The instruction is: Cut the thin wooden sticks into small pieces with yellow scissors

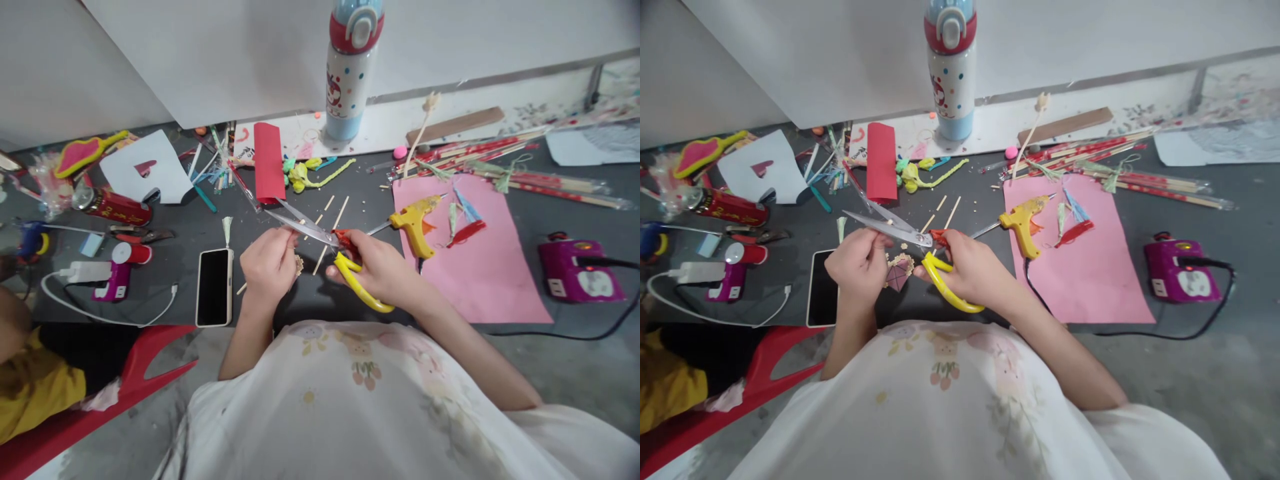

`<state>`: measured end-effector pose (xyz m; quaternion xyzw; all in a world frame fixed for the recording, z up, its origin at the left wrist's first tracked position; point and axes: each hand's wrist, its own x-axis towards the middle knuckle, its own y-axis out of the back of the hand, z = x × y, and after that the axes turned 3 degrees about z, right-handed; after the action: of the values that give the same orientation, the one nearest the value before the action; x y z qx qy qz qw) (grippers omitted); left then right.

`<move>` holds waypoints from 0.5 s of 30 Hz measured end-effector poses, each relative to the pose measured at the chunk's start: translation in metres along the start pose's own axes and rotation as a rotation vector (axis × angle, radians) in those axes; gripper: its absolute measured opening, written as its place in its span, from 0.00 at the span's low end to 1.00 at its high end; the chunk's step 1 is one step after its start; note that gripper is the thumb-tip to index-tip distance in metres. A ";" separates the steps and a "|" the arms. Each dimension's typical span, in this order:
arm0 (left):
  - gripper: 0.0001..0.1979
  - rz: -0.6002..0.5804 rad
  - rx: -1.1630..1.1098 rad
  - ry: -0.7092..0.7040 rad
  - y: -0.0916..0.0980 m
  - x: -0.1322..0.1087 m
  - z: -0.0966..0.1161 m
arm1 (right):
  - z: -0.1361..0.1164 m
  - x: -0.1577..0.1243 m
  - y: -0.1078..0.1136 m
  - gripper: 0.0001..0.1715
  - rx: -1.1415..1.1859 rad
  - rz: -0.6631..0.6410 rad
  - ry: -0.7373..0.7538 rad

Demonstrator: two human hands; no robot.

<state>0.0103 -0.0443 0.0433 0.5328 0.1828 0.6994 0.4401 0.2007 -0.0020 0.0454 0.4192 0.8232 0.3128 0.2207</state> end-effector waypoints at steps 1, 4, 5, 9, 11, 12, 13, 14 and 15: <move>0.10 -0.013 -0.006 -0.006 0.000 0.000 -0.001 | 0.000 0.000 -0.001 0.22 -0.002 -0.004 -0.012; 0.11 -0.034 -0.027 -0.004 -0.002 0.001 -0.003 | 0.001 0.002 -0.004 0.20 -0.009 -0.016 -0.042; 0.11 -0.039 -0.035 0.003 -0.002 0.001 -0.004 | 0.001 0.002 -0.005 0.20 -0.010 -0.023 -0.051; 0.11 -0.056 -0.071 0.037 -0.006 0.002 -0.005 | 0.001 0.006 -0.008 0.20 -0.020 -0.047 -0.090; 0.11 -0.068 -0.083 0.051 -0.008 0.003 -0.007 | 0.001 0.007 -0.010 0.20 -0.034 -0.057 -0.109; 0.11 -0.077 -0.084 0.058 -0.009 0.003 -0.008 | 0.001 0.008 -0.011 0.20 -0.040 -0.062 -0.117; 0.10 -0.086 -0.082 0.065 -0.010 0.004 -0.009 | 0.001 0.008 -0.012 0.20 -0.044 -0.067 -0.125; 0.11 -0.098 -0.080 0.073 -0.011 0.004 -0.010 | 0.001 0.008 -0.013 0.20 -0.046 -0.069 -0.133; 0.11 -0.111 -0.075 0.079 -0.011 0.005 -0.011 | 0.002 0.009 -0.014 0.21 -0.045 -0.068 -0.140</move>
<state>0.0048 -0.0317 0.0339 0.4770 0.2027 0.7007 0.4904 0.1892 -0.0004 0.0338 0.4067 0.8122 0.2935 0.2978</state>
